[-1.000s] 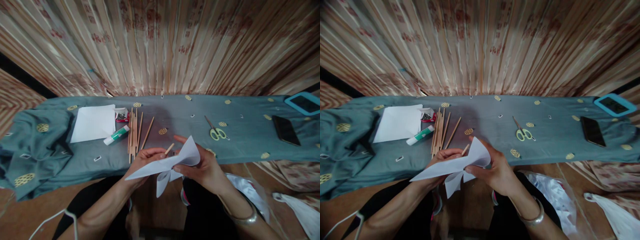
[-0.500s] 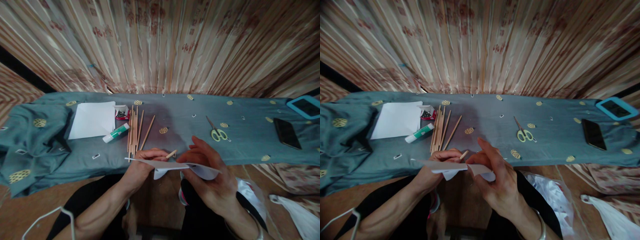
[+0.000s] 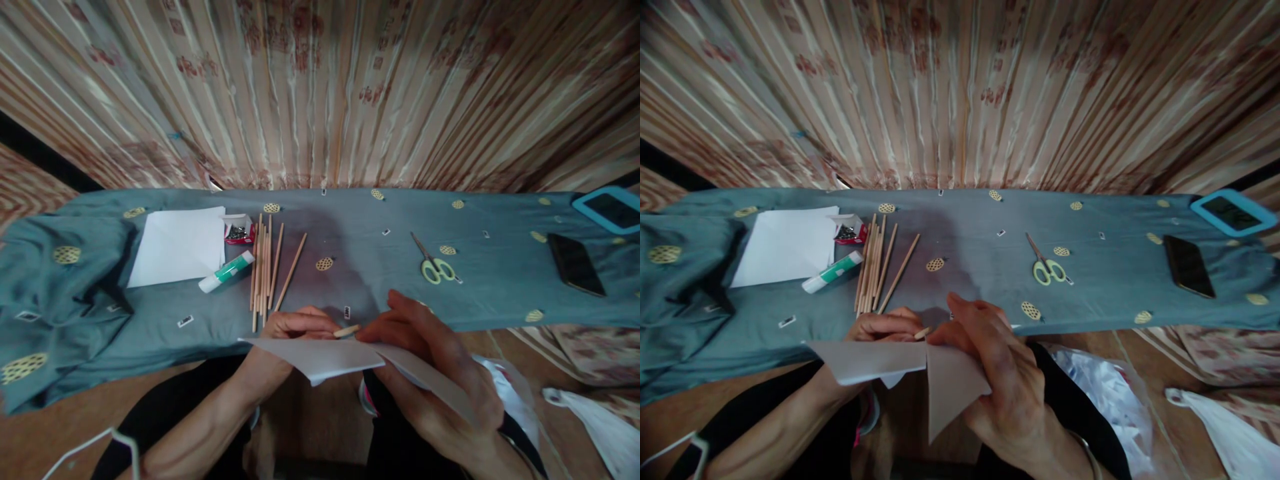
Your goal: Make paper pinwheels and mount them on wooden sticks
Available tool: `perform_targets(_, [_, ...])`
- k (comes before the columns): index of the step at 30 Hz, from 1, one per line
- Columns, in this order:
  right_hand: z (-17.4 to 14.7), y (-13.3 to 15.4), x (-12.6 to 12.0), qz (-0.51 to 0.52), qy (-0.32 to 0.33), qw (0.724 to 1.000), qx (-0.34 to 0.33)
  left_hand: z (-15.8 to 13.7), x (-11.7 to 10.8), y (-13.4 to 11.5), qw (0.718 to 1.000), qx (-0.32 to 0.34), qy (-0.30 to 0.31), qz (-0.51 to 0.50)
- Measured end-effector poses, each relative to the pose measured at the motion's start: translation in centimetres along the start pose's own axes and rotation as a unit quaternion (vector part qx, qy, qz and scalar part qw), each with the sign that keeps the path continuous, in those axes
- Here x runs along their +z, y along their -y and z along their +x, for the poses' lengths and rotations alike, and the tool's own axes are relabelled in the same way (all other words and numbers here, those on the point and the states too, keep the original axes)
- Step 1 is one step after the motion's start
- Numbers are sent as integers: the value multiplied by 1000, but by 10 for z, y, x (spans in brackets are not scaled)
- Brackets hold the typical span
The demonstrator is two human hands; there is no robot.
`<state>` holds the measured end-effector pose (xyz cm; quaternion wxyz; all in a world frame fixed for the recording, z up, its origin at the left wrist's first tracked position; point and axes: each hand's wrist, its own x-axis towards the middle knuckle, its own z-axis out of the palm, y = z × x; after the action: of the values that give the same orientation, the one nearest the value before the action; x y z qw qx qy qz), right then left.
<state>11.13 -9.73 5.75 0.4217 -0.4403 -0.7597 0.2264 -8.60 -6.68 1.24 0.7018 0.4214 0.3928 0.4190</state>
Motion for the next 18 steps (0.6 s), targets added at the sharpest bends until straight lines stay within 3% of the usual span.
perform_targets(10, [0, 0, 1, 34, -15, 999, 15, -1, -2, -1, 1000, 2, 3, 1])
perform_targets(14, [2, 4, 4, 84, -32, 987, 133, -3, -1, -6, 999, 1, -14, 30])
perform_targets(18, [12, -2, 13, 168, -63, 943, 280, -3, 0, -7, 998, -38, -53, 17])
